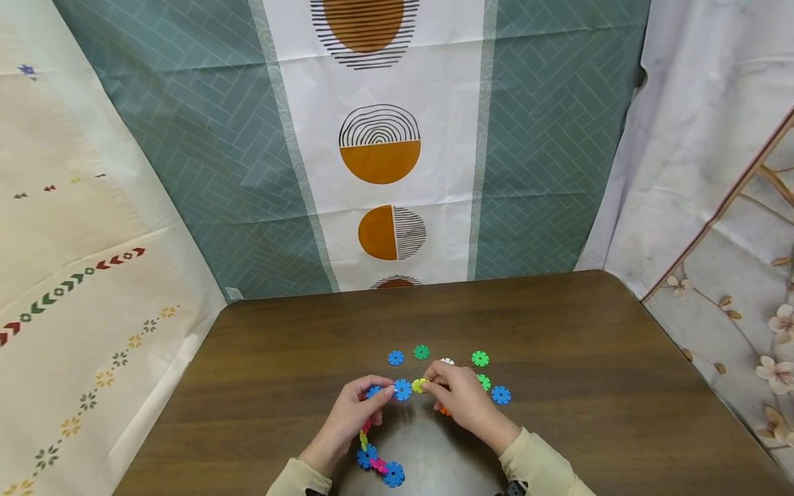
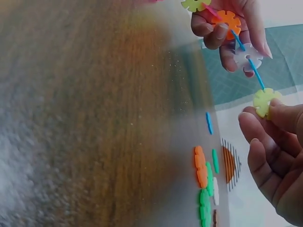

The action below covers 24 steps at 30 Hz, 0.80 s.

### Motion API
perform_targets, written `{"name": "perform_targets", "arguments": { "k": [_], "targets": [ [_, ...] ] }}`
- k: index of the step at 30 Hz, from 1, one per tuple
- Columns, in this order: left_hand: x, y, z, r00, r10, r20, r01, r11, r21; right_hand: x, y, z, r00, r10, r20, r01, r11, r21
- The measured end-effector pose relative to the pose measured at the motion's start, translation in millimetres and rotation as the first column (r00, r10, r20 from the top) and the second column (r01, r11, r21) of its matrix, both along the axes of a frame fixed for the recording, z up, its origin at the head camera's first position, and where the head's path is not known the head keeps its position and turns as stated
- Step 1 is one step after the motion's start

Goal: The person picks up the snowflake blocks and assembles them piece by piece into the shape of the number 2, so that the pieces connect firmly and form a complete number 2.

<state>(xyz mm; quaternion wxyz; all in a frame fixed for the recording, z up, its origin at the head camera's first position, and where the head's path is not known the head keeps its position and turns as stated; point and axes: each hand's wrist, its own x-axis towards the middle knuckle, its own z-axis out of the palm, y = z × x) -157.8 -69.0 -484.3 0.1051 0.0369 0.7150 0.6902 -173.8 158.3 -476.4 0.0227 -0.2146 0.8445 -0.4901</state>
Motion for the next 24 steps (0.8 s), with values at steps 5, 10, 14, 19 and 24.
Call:
{"name": "perform_targets", "arguments": {
  "k": [5,10,14,19,24],
  "targets": [
    [0.3,1.1,-1.0,0.999,-0.039,-0.021,0.039,0.999,-0.008,0.5,-2.1,-0.6,1.0,0.011,-0.02,-0.012,1.0,-0.028],
    [0.4,3.0,0.2,0.997,-0.069,-0.025,0.068,0.997,-0.036,1.1,-5.7,-3.2,0.998,-0.001,-0.058,0.001,1.0,-0.005],
    [-1.0,3.5,1.6,0.998,-0.064,-0.013,0.063,0.997,-0.044,1.7,-9.1,-5.1,0.995,-0.015,-0.103,0.016,1.0,0.007],
    [-2.6,2.1,0.5,0.998,-0.06,0.007,0.06,0.997,-0.045,2.1,-12.7,-10.2,0.984,-0.023,-0.176,0.026,1.0,0.015],
    [-2.4,2.5,-3.3,0.999,-0.038,0.028,0.039,0.998,-0.04,3.2,-15.3,-13.2,0.978,-0.028,-0.209,0.032,0.999,0.017]
  ]
}}
